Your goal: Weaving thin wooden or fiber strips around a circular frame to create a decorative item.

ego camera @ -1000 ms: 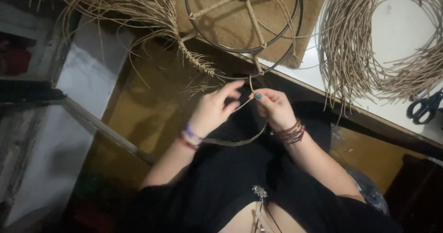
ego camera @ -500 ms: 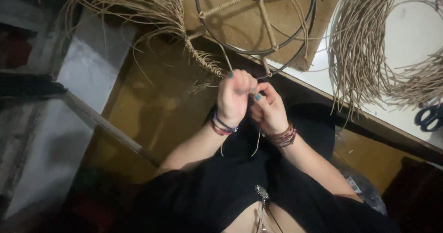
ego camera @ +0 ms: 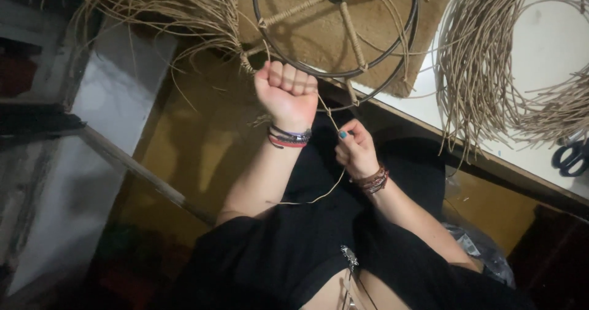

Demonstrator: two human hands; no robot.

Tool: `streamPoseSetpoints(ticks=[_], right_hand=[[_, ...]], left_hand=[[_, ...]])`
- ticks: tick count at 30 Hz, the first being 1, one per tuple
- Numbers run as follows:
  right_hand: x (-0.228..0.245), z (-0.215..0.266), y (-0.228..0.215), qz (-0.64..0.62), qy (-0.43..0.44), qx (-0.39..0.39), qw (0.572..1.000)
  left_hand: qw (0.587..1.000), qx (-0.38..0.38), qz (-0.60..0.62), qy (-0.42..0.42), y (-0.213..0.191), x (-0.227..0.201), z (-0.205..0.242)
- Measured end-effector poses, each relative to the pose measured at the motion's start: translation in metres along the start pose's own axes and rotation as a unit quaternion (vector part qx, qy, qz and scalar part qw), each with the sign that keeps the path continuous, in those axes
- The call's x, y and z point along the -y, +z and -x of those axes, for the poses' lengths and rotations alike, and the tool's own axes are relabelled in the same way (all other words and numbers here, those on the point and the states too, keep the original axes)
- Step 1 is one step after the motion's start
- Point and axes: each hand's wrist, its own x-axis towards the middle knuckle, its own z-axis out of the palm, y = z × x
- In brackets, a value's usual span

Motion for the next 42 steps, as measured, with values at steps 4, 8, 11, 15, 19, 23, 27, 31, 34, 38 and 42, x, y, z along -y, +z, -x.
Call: streamPoseSetpoints(ticks=[4,8,11,15,19,23,27,31,34,38,42], right_hand=[[-0.007,-0.009,-0.012,0.001,-0.016,0.011,1.0],[-0.004,-0.02,-0.011,0.03,-0.029,0.027,0.999],[-0.007,-0.014,-0.012,0.054,-0.03,0.027,0.998],[-0.01,-0.02,-0.014,0.082,-0.039,0.024,0.996],[-0.007,-0.025,-0.025,0.156,-0.068,0.023,0.985],[0.019,-0.024,-0.01,0.464,-0.133,0.044,0.875],[0.03,-0.019,0.009,0.593,-0.197,0.035,0.78],[0.021,-0.017,0.001,0.599,-0.206,0.051,0.773],[0.014,-0.022,-0.003,0.595,-0.231,0.066,0.767],[0.014,-0.014,-0.001,0.554,-0.201,0.075,0.804],[0.0,-0.011,-0.016,0.347,-0.015,0.109,0.931]], left_hand=[[1.0,0.016,0.017,0.0,0.004,0.002,-0.001],[0.998,0.055,0.041,-0.002,0.014,0.004,0.0],[0.995,0.091,0.047,0.021,0.007,0.008,0.006],[0.973,0.197,-0.023,0.115,-0.002,0.028,0.014],[0.915,0.344,-0.126,0.171,0.024,0.023,0.036],[0.923,0.31,-0.1,0.205,-0.01,0.012,0.006],[0.983,0.142,0.038,0.108,0.004,-0.006,0.0],[0.991,0.034,0.061,0.112,0.017,0.0,-0.007],[0.992,0.043,0.076,0.094,0.01,0.001,-0.019],[0.989,-0.051,0.078,0.114,0.028,0.01,-0.005],[0.953,0.292,-0.064,0.049,-0.029,0.012,0.034]])
